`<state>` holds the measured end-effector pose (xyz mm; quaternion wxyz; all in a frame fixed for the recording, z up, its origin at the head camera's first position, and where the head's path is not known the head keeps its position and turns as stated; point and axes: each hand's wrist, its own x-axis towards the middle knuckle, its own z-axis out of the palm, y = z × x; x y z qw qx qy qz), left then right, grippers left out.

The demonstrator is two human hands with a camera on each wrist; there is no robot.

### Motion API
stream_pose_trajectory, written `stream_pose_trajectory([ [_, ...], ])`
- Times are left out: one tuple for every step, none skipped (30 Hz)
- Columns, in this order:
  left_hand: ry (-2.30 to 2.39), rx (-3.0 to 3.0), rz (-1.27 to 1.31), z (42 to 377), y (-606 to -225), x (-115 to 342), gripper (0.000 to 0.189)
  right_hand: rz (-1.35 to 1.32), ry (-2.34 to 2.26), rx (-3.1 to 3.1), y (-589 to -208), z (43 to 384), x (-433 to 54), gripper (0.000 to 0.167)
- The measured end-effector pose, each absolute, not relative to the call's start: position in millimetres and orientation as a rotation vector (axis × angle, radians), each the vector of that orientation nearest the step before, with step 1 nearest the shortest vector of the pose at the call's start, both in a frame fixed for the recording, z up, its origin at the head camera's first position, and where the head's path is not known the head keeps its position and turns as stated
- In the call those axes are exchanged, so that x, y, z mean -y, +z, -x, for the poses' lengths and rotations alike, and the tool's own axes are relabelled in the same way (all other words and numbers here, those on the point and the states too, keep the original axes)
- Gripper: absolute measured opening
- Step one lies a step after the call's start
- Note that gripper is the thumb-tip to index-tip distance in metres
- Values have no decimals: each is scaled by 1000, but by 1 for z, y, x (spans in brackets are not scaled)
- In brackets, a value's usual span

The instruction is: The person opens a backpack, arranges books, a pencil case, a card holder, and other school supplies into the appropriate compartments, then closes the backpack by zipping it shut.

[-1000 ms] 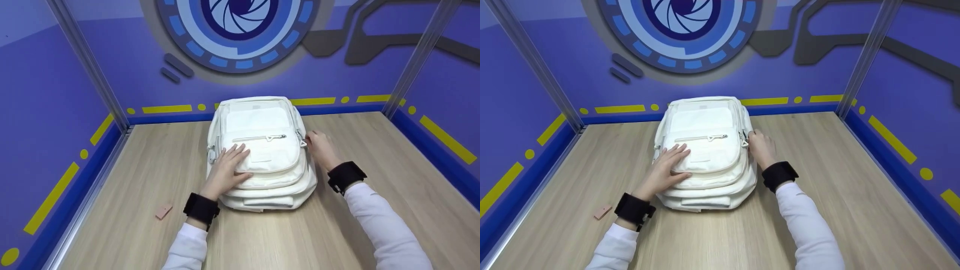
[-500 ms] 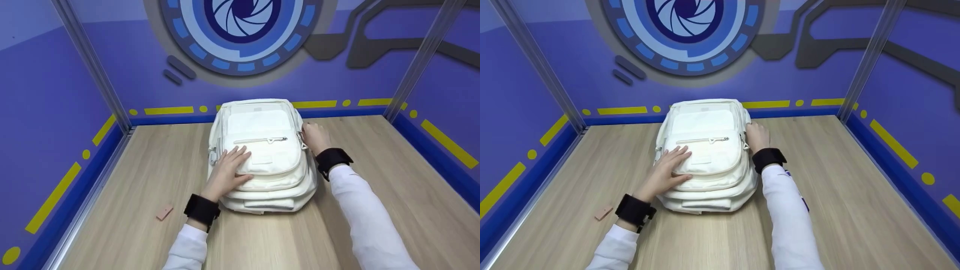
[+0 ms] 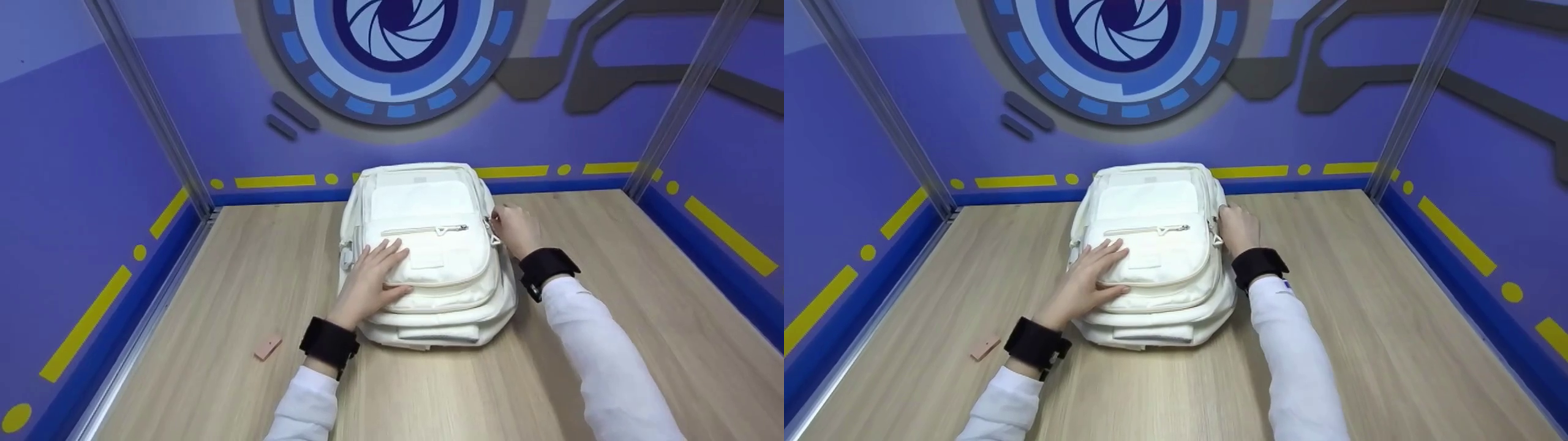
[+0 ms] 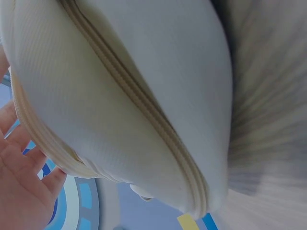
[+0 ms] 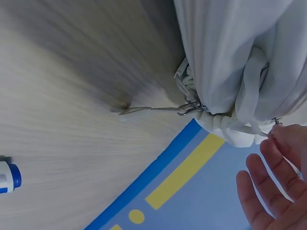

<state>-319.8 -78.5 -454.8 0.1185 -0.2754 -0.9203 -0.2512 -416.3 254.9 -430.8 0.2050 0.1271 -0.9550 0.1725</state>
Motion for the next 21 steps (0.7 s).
stream_pose_trajectory([
  [-733, 2690, 806, 320, -455, 79, 73, -386, 505, 2641, -432, 416, -255, 13],
  [-732, 2690, 806, 320, -456, 79, 73, -415, 532, 2621, -432, 415, -255, 12],
  [-734, 2692, 805, 320, -456, 79, 74, -439, 562, 2607, -432, 415, -255, 12],
  [-732, 2689, 808, 320, -456, 79, 73, -466, 598, 2595, -432, 414, -254, 13],
  [-735, 2689, 808, 320, -456, 79, 73, -489, 633, 2590, -431, 412, -253, 13],
  [-739, 2687, 808, 320, -456, 79, 73, -512, 665, 2594, -430, 411, -252, 14],
  [-740, 2686, 810, 320, -456, 79, 73, -531, 691, 2601, -429, 409, -251, 15],
  [-742, 2686, 812, 320, -456, 79, 73, -549, 713, 2613, -428, 408, -250, 16],
  [-743, 2686, 812, 320, -456, 79, 73, -566, 729, 2628, -427, 406, -250, 17],
  [-741, 2684, 813, 320, -456, 79, 73, -585, 741, 2641, -426, 405, -250, 17],
  [-744, 2684, 812, 320, -455, 79, 73, -599, 751, 2658, -425, 403, -250, 17],
  [-743, 2684, 813, 320, -455, 79, 73, -613, 754, 2671, -424, 402, -250, 17],
  [-742, 2684, 813, 320, -455, 78, 73, -624, 756, 2679, -424, 402, -250, 16],
  [-744, 2684, 813, 320, -455, 78, 73, -629, 759, 2687, -423, 401, -250, 16],
  [-745, 2683, 812, 320, -454, 78, 73, -630, 760, 2694, -423, 401, -251, 15],
  [-747, 2681, 811, 319, -454, 78, 73, -627, 761, 2701, -423, 400, -251, 15],
  [-749, 2684, 809, 319, -454, 78, 73, -619, 758, 2706, -422, 400, -251, 14],
  [-749, 2686, 808, 319, -454, 78, 73, -614, 752, 2706, -422, 400, -250, 14],
  [-750, 2686, 806, 320, -454, 77, 73, -604, 745, 2709, -422, 399, -250, 13],
  [-750, 2685, 805, 320, -453, 77, 72, -591, 739, 2709, -422, 399, -250, 13],
  [-749, 2685, 803, 320, -453, 77, 72, -579, 732, 2707, -422, 399, -250, 13],
])
